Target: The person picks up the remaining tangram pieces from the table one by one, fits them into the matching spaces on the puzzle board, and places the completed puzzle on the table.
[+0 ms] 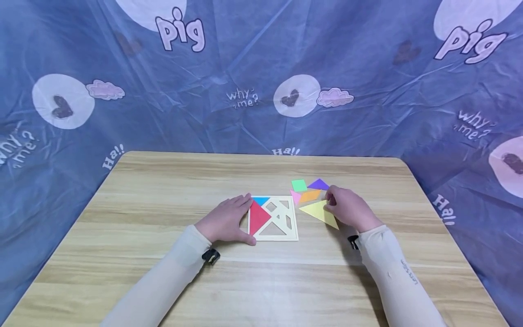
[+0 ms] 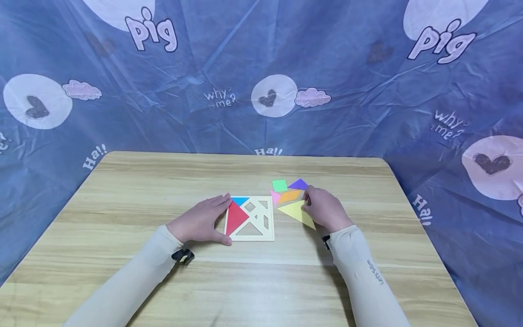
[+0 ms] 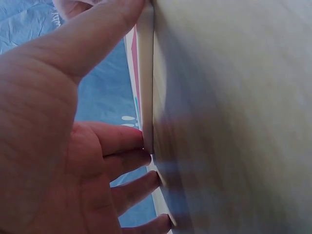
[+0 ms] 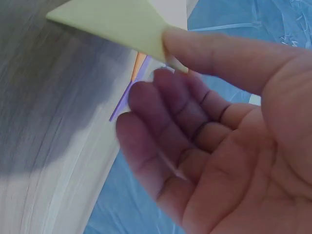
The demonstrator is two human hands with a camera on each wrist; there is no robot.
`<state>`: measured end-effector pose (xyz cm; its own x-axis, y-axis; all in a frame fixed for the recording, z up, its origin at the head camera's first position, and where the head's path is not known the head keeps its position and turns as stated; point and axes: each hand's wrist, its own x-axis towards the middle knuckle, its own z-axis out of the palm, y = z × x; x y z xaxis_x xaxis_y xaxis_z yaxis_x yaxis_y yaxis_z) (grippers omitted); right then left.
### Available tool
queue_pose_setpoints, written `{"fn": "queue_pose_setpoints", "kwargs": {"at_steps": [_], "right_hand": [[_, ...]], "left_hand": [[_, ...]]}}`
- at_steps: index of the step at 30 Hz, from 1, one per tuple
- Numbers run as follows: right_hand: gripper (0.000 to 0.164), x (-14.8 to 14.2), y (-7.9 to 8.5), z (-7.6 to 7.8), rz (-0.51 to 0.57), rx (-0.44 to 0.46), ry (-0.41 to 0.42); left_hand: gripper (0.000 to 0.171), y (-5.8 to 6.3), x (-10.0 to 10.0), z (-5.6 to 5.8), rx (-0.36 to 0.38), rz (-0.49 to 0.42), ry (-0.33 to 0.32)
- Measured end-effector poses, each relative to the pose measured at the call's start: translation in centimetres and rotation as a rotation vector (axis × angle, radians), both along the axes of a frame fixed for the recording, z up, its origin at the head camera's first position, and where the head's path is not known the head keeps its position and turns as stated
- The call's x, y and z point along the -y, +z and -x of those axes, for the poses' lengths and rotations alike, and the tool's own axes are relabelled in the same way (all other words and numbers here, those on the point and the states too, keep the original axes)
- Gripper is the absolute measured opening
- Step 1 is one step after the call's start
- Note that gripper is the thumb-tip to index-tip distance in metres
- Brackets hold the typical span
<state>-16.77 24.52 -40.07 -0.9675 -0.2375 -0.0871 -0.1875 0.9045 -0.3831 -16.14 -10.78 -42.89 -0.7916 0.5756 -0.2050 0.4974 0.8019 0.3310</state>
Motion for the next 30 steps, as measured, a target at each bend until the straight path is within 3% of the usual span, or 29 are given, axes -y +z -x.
{"fn": "queue_pose_setpoints", "kwargs": {"at_steps": [5,14,23,30], "right_hand": [[0.008,0.08,-0.03,0.00,0.019,-0.056,0.027],[0.008,0.16,0.26,-0.03,0.086,-0.099,0.007],[0.005,0.54,0.43,-0.23,0.112,-0.317,-0.013],[0.006,0.68,0.49,-0.22,0.144,-0.337,-0.017]], "left_hand": [[0.120,-0.02,0.00,0.01,0.001,-0.002,-0.001],[0.120,-0.13,0.02,0.08,-0.001,-0.005,-0.004],[0.119,-0.12,0.06,-0.02,0.000,-0.007,-0.003],[0.120,-0.06,0.00,0.05,0.005,-0.006,-0.003]]}}
